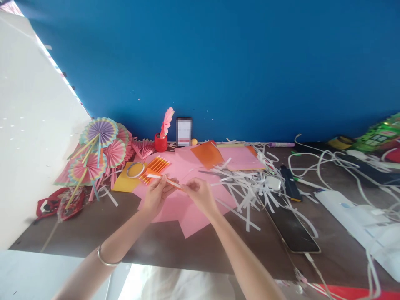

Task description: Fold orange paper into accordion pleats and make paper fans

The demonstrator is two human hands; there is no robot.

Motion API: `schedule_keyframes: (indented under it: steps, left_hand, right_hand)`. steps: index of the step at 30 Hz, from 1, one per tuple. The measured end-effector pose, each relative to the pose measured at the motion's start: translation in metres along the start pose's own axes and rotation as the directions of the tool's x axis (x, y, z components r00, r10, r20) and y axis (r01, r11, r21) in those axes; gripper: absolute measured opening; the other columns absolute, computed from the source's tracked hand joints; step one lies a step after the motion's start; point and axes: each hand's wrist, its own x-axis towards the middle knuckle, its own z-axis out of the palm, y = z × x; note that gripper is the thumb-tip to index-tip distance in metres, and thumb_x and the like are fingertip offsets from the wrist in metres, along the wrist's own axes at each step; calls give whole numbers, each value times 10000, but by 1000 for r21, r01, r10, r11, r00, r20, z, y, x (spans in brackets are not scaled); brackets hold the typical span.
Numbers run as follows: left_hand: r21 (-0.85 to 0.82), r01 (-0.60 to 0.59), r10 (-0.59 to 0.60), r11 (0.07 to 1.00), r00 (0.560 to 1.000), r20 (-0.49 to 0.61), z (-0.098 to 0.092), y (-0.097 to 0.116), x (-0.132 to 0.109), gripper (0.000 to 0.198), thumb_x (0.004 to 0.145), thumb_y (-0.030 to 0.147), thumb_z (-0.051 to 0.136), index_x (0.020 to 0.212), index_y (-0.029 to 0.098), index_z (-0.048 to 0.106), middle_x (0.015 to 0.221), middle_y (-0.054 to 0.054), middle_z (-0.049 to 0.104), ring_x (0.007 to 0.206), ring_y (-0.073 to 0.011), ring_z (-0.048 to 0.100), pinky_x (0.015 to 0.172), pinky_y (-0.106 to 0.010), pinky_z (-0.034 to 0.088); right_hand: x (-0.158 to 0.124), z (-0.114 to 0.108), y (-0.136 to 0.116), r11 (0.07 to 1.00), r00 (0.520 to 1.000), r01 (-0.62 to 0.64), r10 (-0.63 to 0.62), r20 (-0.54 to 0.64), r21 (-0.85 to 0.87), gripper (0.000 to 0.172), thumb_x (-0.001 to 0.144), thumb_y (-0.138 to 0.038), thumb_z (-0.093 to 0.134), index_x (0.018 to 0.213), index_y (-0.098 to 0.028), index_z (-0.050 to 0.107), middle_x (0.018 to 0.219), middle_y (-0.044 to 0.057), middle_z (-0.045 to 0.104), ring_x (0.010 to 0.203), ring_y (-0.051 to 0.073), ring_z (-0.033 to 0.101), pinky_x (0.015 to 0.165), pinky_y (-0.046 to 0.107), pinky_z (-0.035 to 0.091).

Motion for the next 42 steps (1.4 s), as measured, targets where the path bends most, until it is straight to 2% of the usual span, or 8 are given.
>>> schedule_keyframes:
  steps: [7, 14, 21, 27, 32, 36, 39, 42]
  left_hand:
    - [13, -7, 7, 1000, 1000, -21, 0, 0, 0, 356, 681, 406, 709, 888, 127, 631, 837, -96, 707, 860, -230, 672, 909, -440, 461]
    - [131, -26, 8, 991, 991, 136, -3, -7, 0, 441, 632, 275, 759, 1027, 166, 595, 1003, -98, 681, 1017, -236, 613, 944, -388, 434]
    - [330, -84, 40, 940, 990, 138, -4, -11, -1, 521, 651, 247, 736, 1114, 200, 502, 1056, -120, 672, 915, -233, 652, 838, -370, 491]
    - [290, -150, 93, 945, 975, 199, 0, -8, -5, 771, 669, 242, 722, 1313, 252, 297, 945, -69, 706, 818, -196, 672, 769, -331, 509]
    - [318, -218, 138, 923, 957, 256, 0, -8, -7, 535, 702, 266, 691, 1144, 248, 390, 952, -51, 694, 731, -167, 668, 718, -305, 512]
    - [366, -315, 206, 876, 929, 307, -5, -12, -4, 250, 724, 257, 663, 810, 196, 437, 815, -13, 666, 653, -127, 642, 653, -271, 509]
    - [431, -378, 230, 820, 906, 356, -8, -14, -2, 261, 731, 245, 648, 626, 169, 422, 694, 0, 606, 647, -121, 630, 644, -257, 508]
    - [429, -382, 240, 818, 906, 349, -8, -13, -3, 205, 723, 237, 652, 652, 162, 475, 722, 2, 579, 687, -125, 633, 680, -275, 523]
  right_hand:
    - [-1, 0, -6, 1000, 1000, -4, 5, -17, 21, 375, 601, -524, 686, 568, -173, 557, 501, 6, 556, 465, 127, 503, 427, 235, 362]
    - [-1, 1, -5, 996, 998, -60, 61, -23, 65, 375, 621, -514, 684, 556, -171, 548, 461, -15, 501, 442, 109, 449, 432, 235, 350]
    - [-2, 1, -7, 981, 991, -132, 128, 42, 138, 341, 644, -471, 690, 562, -156, 587, 508, -1, 541, 466, 95, 439, 453, 228, 331]
    - [-3, 0, -8, 951, 982, -189, 184, 42, 245, 314, 634, -444, 704, 557, -160, 593, 442, -32, 474, 431, 78, 385, 432, 225, 278]
    - [-2, 2, -1, 879, 970, -241, 224, 90, 412, 314, 610, -416, 726, 535, -160, 560, 476, -38, 467, 443, 67, 388, 433, 213, 277]
    - [-3, 6, 1, 833, 966, -258, 235, 109, 489, 328, 586, -391, 751, 508, -166, 526, 469, -51, 437, 446, 60, 385, 439, 205, 275]
    - [-4, 6, 0, 818, 962, -271, 233, 140, 508, 311, 593, -366, 754, 506, -168, 531, 475, -51, 450, 460, 61, 399, 458, 206, 289]
    - [-5, 5, -1, 812, 958, -284, 224, 177, 509, 291, 606, -352, 750, 517, -170, 540, 487, -48, 472, 474, 67, 415, 477, 212, 306]
